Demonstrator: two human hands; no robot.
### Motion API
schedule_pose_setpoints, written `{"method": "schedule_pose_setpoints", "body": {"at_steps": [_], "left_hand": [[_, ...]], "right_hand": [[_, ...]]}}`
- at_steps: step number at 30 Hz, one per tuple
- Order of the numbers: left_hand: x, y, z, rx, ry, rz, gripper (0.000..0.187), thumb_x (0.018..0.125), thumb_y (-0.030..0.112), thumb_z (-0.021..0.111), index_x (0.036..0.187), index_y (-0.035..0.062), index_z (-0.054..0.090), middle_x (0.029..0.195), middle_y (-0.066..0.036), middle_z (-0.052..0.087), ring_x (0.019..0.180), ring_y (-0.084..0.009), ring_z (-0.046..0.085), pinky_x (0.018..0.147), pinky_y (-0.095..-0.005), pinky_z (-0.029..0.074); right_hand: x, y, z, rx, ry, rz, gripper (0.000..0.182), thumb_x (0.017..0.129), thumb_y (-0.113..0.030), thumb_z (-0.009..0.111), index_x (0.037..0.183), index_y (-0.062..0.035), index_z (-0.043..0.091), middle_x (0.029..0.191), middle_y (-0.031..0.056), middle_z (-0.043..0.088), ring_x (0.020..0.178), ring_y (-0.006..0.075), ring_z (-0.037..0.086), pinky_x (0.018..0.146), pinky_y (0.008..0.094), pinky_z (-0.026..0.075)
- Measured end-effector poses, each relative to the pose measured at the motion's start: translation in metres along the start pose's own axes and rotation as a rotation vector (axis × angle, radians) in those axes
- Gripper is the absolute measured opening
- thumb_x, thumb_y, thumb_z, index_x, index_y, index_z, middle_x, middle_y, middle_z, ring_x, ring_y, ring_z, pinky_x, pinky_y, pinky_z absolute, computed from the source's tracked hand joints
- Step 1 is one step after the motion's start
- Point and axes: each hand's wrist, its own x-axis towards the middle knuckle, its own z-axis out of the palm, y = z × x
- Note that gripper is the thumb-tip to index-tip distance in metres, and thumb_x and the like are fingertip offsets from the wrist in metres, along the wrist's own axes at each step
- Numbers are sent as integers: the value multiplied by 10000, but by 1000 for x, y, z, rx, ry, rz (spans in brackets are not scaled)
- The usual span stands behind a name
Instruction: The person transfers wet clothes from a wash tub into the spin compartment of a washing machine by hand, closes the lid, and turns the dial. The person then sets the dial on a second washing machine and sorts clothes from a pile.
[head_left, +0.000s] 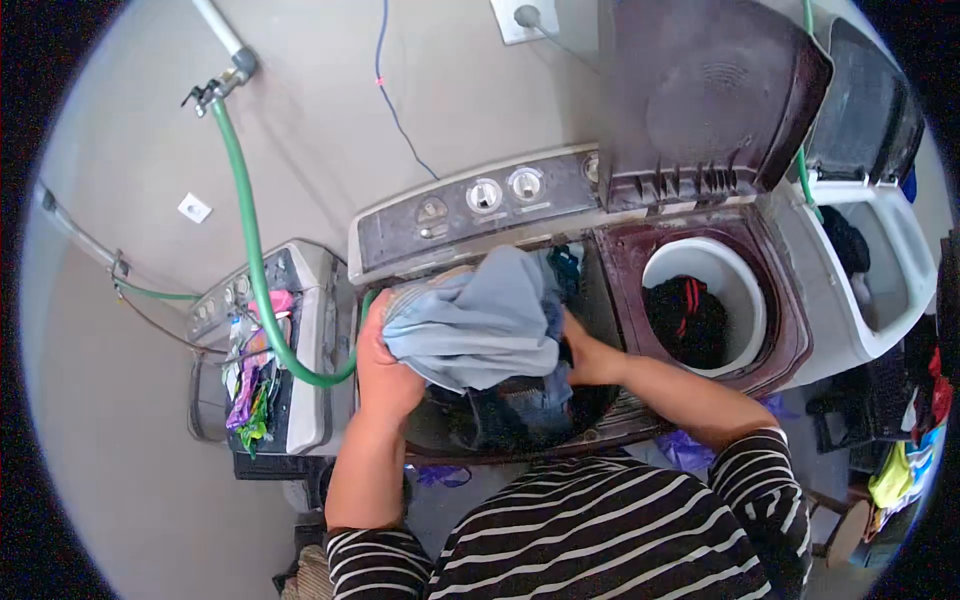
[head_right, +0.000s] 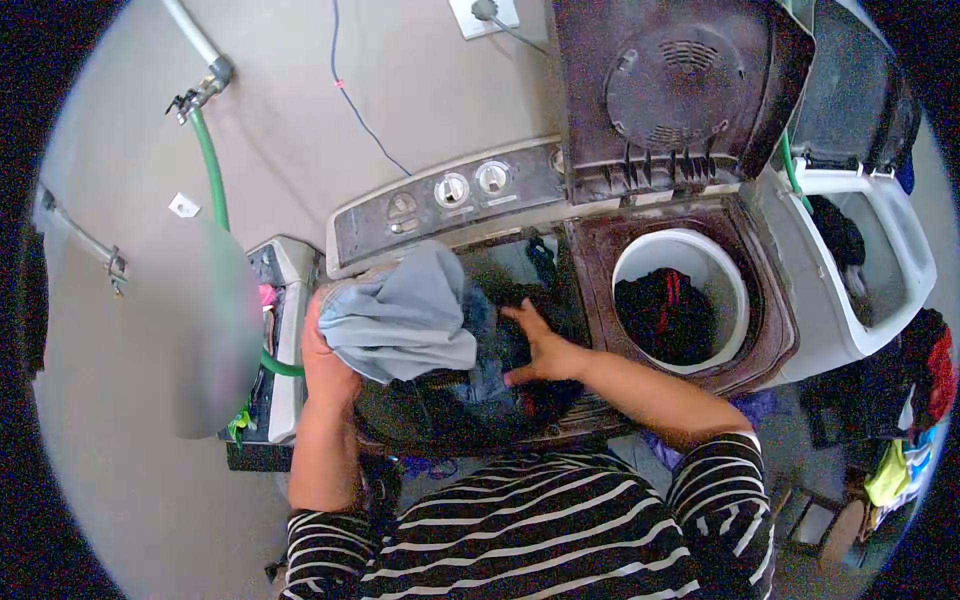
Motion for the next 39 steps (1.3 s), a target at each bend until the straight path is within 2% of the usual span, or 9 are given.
{"method": "schedule_pose_setpoints", "body": {"at_steps": [9,10,14,16,17,30,35,37,39], "left_hand": [[23,32,-23,-525,253,68,222,817,35,460,1029,26,523,953,-98,590,853,-174,564,776,-281,448],[27,36,-26,-528,250,72,222,817,35,460,1029,26,523,953,-98,590,853,-174,564,776,-281,448],[35,44,-39,-545,293,184,212,851,91,429,1031,24,518,990,-121,581,878,-198,569,797,-311,457],[31,46,-34,-559,302,166,217,856,102,421,1035,22,516,998,-126,578,882,-204,571,798,-318,459],[29,48,-29,-576,311,157,223,862,114,413,1038,21,513,1006,-131,575,886,-210,572,798,-324,461],[17,54,-36,-539,365,166,225,867,166,429,1035,38,508,959,-126,574,788,-204,564,716,-300,454],[17,47,-35,-571,366,88,238,876,182,441,1067,48,492,949,-104,566,736,-175,547,647,-260,439],[18,41,-33,-581,352,30,245,880,189,446,1080,53,485,945,-95,564,716,-163,540,619,-243,433],[19,35,-32,-603,324,-5,252,884,196,451,1093,57,478,941,-86,561,695,-152,534,591,-227,428]], "right_hand": [[21,31,17,1274,-308,540,927,638,-157,765,1368,-104,196,1396,196,183,1253,351,247,1017,441,248],[23,33,15,1271,-304,537,927,638,-157,765,1368,-104,196,1396,196,183,1253,351,247,1017,441,248],[31,38,19,-43,-486,405,904,669,-137,739,1376,-100,177,1420,160,165,1262,342,241,1025,435,242],[27,49,63,-188,-225,130,764,768,-216,637,1375,-94,191,1425,103,191,1237,349,278,1026,437,245],[41,41,74,-561,-281,-172,700,827,-405,509,1376,-103,199,1422,87,223,1238,350,292,1035,437,234],[84,-152,69,109,276,-445,631,738,-418,603,1253,-99,427,1210,79,490,1002,230,506,841,349,420],[103,-237,-73,-466,-235,38,471,856,-441,369,1140,-99,526,1157,143,535,1074,272,480,968,413,327],[119,-202,-88,-308,516,-594,276,784,-301,547,894,-55,608,801,58,611,675,188,529,676,287,431],[112,-236,-117,217,560,-615,179,743,-186,578,854,-46,590,777,46,586,683,149,509,669,248,418]]}}
